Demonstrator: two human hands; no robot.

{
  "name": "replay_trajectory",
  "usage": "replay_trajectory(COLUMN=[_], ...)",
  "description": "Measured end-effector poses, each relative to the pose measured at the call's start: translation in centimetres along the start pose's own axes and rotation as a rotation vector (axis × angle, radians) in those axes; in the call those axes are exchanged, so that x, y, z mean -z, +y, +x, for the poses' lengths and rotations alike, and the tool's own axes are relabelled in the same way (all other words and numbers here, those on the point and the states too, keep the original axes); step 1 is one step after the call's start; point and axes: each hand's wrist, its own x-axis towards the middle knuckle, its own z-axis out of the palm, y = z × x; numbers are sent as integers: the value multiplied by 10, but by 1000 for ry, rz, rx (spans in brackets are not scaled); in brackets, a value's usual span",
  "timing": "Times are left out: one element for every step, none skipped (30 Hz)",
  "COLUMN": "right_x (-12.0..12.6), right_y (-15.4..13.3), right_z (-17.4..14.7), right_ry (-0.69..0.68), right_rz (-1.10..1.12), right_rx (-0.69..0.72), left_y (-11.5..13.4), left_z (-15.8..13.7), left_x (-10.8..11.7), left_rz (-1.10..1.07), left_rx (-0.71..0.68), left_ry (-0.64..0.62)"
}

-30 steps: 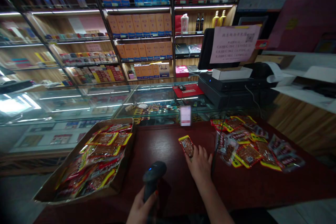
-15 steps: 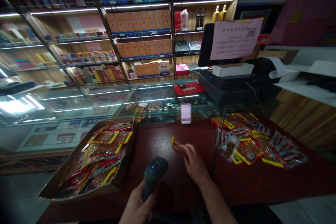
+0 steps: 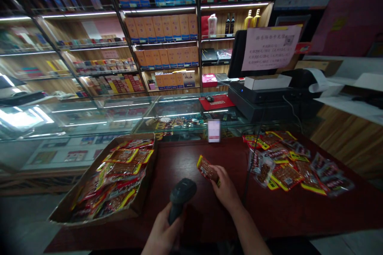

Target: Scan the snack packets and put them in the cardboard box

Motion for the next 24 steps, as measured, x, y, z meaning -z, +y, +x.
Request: replay_trajectory(right_x=[1,0,-1,-4,-9,-17,-27,-40,-56,-74,-94,-115,-135,-154,-170,-183,-192,-196,-195,-188,-177,-160,-139,-115], right_y=[-1,-3,-7,-14,-24,-37,-52,-70,-88,-107,-126,-144,-161,-176,-189,-198,-203,-203,-199,-190,-177,-159,-139,-116], right_z=[2,5,9,15,23,33,44,56,70,84,98,112,125,137,146,153,158,160,160,158,154,149,142,135], right_ry=[13,28,37,31,6,-36,-93,-155,-214,-264,-299,-337,-379,-423,-458,-477,-479,-464,-437,-404,-365,-315,-260,-191], right_rz=[29,69,124,195,279,372,465,551,627,692,746,785,800,782,730,673,614,561,523,502,461,383,295,101], right_rx=[-37,-79,-124,-169,-209,-242,-268,-285,-292,-297,-300,-306,-324,-334,-324,-312,-292,-270,-254,-242,-228,-218,-223,-227], left_y=[-6,-13,-21,-28,-35,-41,-46,-50,-53,-54,-55,-55,-55,-56,-56,-57,-58,-59,-59,-59,-59,-58,-57,-55], left_z=[3,6,9,13,16,19,21,23,24,24,24,24,24,24,23,23,23,23,22,22,21,20,20,19], left_x=[0,0,0,1,1,2,2,2,2,2,2,2,2,3,4,5,6,7,8,8,9,9,9,8], left_rz=[-27,-63,-103,-150,-198,-242,-280,-310,-333,-349,-360,-366,-368,-370,-371,-370,-369,-368,-365,-365,-366,-372,-383,-394], left_rx=[16,41,73,107,139,158,166,168,163,158,150,140,131,117,101,86,75,68,64,62,61,58,56,59], left_ry=[15,32,61,102,149,198,236,260,269,267,258,246,240,239,243,248,254,258,260,262,261,258,255,249])
